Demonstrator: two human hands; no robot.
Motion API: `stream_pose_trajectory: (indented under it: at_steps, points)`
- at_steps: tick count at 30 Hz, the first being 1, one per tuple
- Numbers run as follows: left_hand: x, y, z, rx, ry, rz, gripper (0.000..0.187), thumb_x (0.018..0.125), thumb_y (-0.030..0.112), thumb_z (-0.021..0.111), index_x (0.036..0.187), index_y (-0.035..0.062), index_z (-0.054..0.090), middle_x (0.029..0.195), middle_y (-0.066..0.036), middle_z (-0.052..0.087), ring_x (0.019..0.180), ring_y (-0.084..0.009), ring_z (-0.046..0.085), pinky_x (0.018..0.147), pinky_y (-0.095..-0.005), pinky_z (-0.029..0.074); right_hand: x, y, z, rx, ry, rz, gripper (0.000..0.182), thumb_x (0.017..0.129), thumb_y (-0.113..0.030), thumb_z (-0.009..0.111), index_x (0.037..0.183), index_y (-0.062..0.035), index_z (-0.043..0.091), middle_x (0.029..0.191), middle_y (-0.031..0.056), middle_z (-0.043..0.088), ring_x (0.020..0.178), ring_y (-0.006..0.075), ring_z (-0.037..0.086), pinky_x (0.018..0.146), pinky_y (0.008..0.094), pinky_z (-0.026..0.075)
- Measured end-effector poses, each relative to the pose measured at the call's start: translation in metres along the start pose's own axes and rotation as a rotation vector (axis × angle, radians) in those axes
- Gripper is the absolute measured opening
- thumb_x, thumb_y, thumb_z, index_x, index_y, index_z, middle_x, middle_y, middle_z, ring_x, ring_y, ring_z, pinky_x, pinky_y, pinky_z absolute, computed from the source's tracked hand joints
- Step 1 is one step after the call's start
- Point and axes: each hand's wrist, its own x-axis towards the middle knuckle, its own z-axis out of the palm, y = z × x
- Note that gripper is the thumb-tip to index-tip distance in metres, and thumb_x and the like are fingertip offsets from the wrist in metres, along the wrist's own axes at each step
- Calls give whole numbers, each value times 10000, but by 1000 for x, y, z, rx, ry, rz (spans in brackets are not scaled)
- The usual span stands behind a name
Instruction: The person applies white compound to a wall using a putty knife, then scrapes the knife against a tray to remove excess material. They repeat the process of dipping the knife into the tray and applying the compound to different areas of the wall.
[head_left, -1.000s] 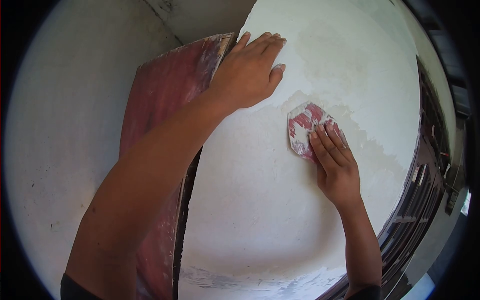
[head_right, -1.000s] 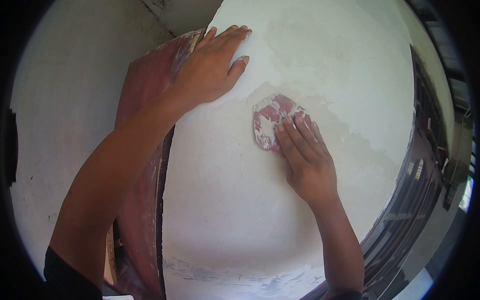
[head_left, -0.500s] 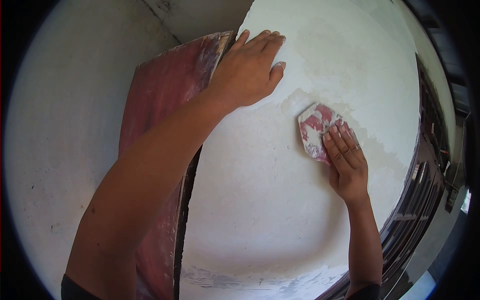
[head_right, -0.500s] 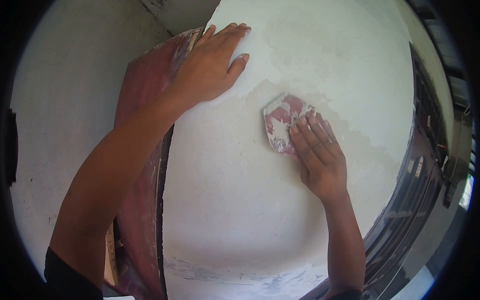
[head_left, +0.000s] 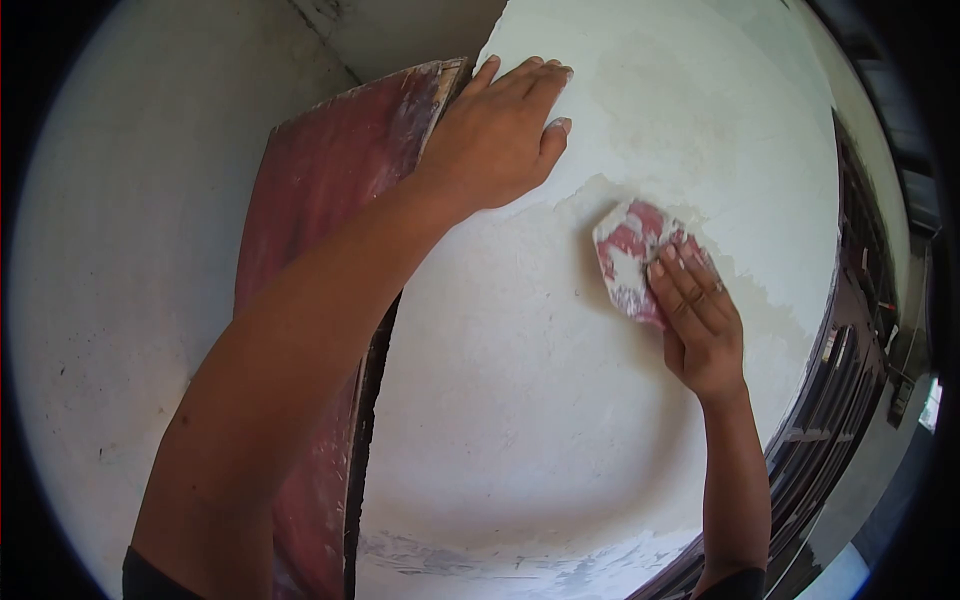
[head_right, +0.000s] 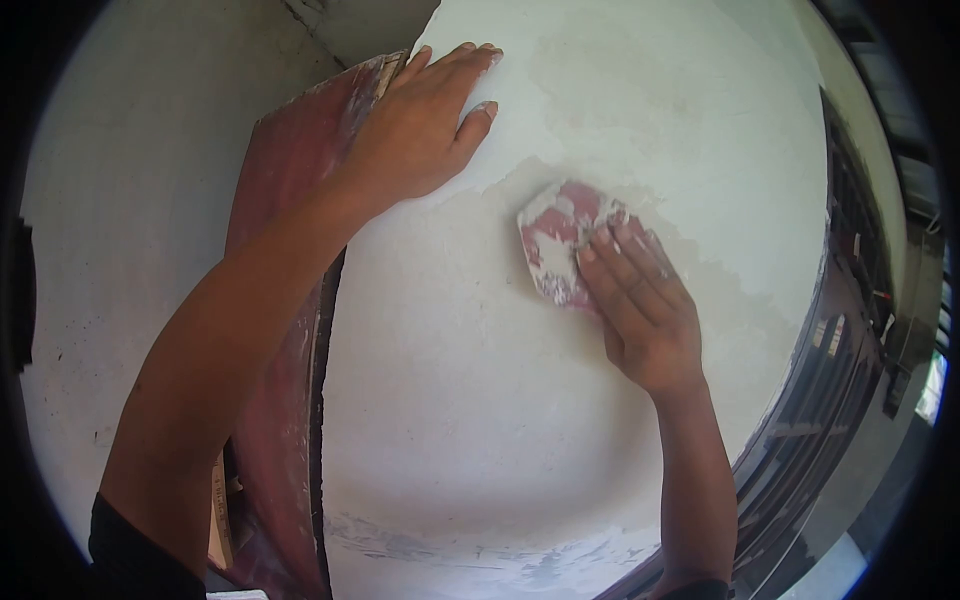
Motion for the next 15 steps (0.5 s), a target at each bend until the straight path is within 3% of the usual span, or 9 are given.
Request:
stream_pose_trajectory:
  at_steps: [6, 8, 15]
  points:
    - [0, -2, -1, 1, -5, 4, 461, 1003, 223, 525, 1416, 24, 482, 1405, -179, 569, 1382, -306, 470, 1199, -479, 294, 25, 4, 10, -19, -51, 67, 483, 786, 31, 687, 1258, -71, 670, 1322, 110, 644, 1292, 315, 565, 1119, 464, 450]
    - [-1, -1, -1, -6, -5, 1, 461, 1003, 222, 525, 1417, 23, 481, 1403, -180, 570, 1382, -306, 470, 1199, -479, 293, 11, -4, 6, -20, -156, 118, 475, 796, 34, 680, 1258, -73, 671, 1322, 110, 645, 1290, 314, 568, 1124, 451, 449]
    - [0, 0, -2, -15, -11, -12, 458, 1004, 218, 523, 1419, 30, 479, 1405, -184, 567, 1386, -301, 465, 1201, -477, 290, 7, 0, -6, -52, -54, 68, 466, 807, 31, 680, 1265, -58, 662, 1325, 127, 640, 1272, 340, 581, 1091, 498, 476]
